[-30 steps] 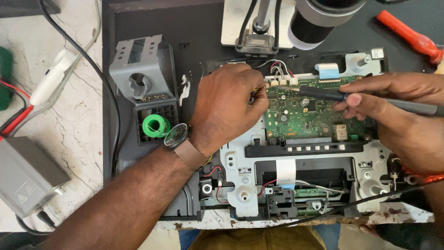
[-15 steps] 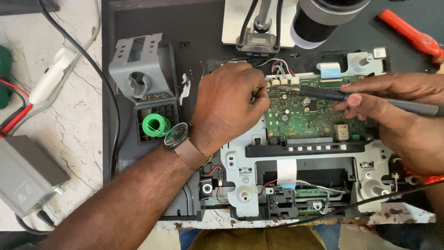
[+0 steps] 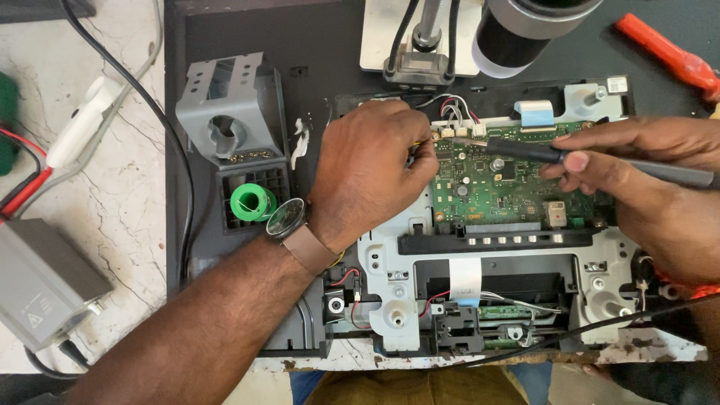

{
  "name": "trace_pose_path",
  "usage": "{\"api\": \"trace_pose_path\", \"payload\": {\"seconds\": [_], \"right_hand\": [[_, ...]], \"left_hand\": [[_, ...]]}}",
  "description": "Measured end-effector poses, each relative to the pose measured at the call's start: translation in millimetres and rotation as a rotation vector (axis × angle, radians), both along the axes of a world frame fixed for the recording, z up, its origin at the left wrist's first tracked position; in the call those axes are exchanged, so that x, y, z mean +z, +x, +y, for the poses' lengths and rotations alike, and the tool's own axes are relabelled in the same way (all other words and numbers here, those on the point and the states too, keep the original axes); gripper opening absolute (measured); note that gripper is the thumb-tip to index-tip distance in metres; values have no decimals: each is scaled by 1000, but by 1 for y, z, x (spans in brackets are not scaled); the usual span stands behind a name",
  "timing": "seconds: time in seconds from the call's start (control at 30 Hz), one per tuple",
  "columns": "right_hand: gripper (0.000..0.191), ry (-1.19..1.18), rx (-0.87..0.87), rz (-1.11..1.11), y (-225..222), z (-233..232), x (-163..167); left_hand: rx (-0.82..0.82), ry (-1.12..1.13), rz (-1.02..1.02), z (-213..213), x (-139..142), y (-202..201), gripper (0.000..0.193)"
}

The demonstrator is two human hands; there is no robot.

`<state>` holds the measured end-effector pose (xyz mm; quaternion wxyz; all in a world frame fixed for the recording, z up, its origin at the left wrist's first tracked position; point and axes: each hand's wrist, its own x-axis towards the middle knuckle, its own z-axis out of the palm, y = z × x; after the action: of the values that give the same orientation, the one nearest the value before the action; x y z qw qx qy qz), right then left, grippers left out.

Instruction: The person uses a soldering iron and solder wire to reflow or repair joints on a green circuit board mounted in a disassembled appliance. They repeatedly apply heat and solder to specific points while referencing a digital microscope display.

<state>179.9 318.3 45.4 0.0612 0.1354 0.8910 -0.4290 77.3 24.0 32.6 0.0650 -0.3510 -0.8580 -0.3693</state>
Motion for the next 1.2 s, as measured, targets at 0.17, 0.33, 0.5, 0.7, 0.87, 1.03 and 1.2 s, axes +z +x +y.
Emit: {"api": "trace_pose_path", "payload": {"seconds": [0.17, 0.33, 0.5, 0.7, 0.87, 1.03, 1.2], "right_hand": [[33, -80, -29, 52, 5, -4, -3], [31, -64, -23, 85, 7, -4, -6], [31, -57, 70, 2, -10, -16, 18], [36, -252, 139, -84, -21, -12, 23], [34, -184, 70, -22, -6, 34, -19], [31, -197, 84, 9, -10, 19, -7], [32, -190, 106, -46, -15, 1, 10]], "left_hand": [[-2, 35, 37, -2, -2, 1, 9], [8, 30, 17, -2, -2, 1, 8], [-2, 11, 17, -1, -2, 0, 7], [7, 19, 27, -2, -2, 2, 9], [10, 22, 27, -2, -3, 1, 9], [11, 38, 48, -1, -2, 2, 9], [13, 44, 41, -2, -2, 4, 10]]}}
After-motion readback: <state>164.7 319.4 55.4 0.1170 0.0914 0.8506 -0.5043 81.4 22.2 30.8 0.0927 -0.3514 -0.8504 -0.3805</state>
